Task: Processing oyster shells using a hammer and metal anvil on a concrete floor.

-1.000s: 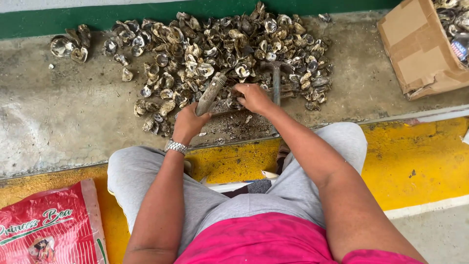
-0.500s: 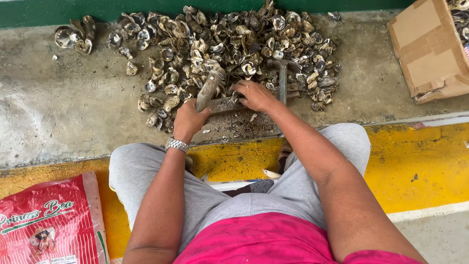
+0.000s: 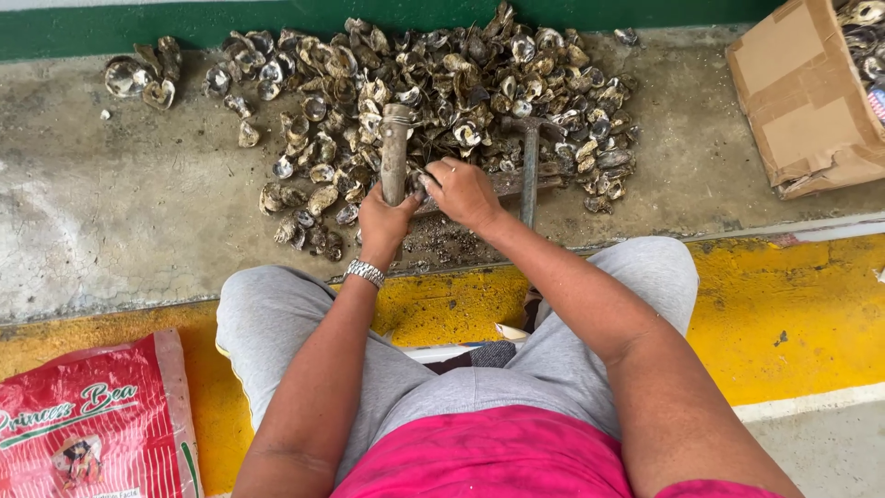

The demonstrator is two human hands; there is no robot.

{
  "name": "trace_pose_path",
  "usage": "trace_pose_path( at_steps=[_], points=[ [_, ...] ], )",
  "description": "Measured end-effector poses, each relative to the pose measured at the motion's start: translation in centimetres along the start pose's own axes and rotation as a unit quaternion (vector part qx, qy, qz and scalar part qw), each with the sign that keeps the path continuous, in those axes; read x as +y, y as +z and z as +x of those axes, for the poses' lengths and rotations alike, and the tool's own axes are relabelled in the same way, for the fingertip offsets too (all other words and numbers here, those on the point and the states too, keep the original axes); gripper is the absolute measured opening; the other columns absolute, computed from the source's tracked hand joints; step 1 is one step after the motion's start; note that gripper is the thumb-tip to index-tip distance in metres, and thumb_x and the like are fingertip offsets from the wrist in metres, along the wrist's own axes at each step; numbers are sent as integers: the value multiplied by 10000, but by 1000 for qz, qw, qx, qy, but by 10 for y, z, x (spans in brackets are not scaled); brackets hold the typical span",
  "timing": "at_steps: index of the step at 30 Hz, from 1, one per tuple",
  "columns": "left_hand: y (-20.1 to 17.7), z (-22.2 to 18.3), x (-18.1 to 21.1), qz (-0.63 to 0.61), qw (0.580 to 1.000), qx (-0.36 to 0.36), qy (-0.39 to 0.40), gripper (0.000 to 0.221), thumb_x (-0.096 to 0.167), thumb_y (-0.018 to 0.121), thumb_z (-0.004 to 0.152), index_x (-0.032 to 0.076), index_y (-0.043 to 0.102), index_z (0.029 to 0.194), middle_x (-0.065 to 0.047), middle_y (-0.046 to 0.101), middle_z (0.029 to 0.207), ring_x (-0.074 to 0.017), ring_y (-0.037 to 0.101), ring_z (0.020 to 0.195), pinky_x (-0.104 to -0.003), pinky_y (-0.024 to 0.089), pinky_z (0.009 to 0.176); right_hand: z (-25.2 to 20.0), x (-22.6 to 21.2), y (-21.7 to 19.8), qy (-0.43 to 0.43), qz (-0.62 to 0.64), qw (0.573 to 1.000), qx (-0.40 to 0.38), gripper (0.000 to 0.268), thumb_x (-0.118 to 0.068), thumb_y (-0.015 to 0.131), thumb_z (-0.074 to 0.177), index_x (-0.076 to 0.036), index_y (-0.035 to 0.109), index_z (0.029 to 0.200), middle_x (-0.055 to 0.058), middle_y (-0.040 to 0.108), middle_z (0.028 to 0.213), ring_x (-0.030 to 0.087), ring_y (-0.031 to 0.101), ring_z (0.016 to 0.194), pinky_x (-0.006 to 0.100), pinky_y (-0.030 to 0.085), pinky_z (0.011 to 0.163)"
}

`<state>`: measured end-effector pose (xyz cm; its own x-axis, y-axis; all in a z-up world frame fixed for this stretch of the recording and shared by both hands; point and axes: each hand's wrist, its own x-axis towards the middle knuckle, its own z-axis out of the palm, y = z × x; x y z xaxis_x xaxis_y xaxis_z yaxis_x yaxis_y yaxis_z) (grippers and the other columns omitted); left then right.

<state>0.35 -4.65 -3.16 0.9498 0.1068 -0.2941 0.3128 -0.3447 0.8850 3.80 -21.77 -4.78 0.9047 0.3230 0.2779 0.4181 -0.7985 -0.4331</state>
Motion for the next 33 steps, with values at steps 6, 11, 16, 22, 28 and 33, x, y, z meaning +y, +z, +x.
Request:
trace_pose_path(
  at_steps=[6, 11, 16, 22, 28, 33],
  points=[
    [-3, -8, 14, -14, 1000, 7, -14, 481, 114, 791, 837, -19, 586, 1252, -107, 715, 870, -89, 619, 511, -235, 518, 411, 7, 6, 11, 127, 102, 987, -16, 132, -143, 639, 1011, -41, 722, 1017, 60, 692, 755, 135, 601, 547, 291, 514, 477],
    [-7, -11, 21, -31, 998, -9, -58, 576, 105, 761, 851, 17, 505, 1359, -111, 718, 882, -87, 588, 488, -222, 511, 405, 9, 28, 5, 295, 410, 863, -26, 215, -83, 567, 1009, -6, 716, 1143, 99, 706, 823, 120, 611, 573, 245, 523, 476],
    [-8, -6, 22, -44, 996, -9, -80, 614, 109, 734, 870, 45, 462, 1417, -142, 725, 852, -103, 543, 468, -235, 474, 388, 29, 24, -59, 309, 343, 887, 13, 339, -26, 519, 984, -28, 572, 1320, 125, 698, 951, 120, 647, 615, 226, 539, 466],
    [0, -8, 6, -47, 998, -7, -43, 439, 100, 748, 868, -5, 591, 1264, -104, 706, 841, -83, 572, 477, -225, 497, 394, 1, -14, -55, 427, 445, 784, -66, 332, -223, 552, 1022, -38, 609, 1292, 164, 652, 1181, 139, 626, 701, 232, 573, 574],
    [0, -7, 0, -65, 997, -16, -31, 401, 107, 761, 866, -17, 600, 1211, -98, 706, 826, -82, 586, 477, -227, 508, 403, -8, -7, -13, 255, 364, 887, -124, 263, -163, 650, 990, -51, 695, 1223, 137, 696, 1165, 189, 624, 985, 293, 533, 798],
    [-18, -10, 16, 116, 993, -22, 2, 419, 230, 769, 880, 3, 623, 1201, -112, 713, 766, -111, 566, 453, -257, 477, 392, 4, 25, -41, 197, 54, 957, -205, 312, 15, 635, 923, -129, 730, 1184, 145, 626, 1165, 191, 594, 914, 339, 578, 820]
  ],
)
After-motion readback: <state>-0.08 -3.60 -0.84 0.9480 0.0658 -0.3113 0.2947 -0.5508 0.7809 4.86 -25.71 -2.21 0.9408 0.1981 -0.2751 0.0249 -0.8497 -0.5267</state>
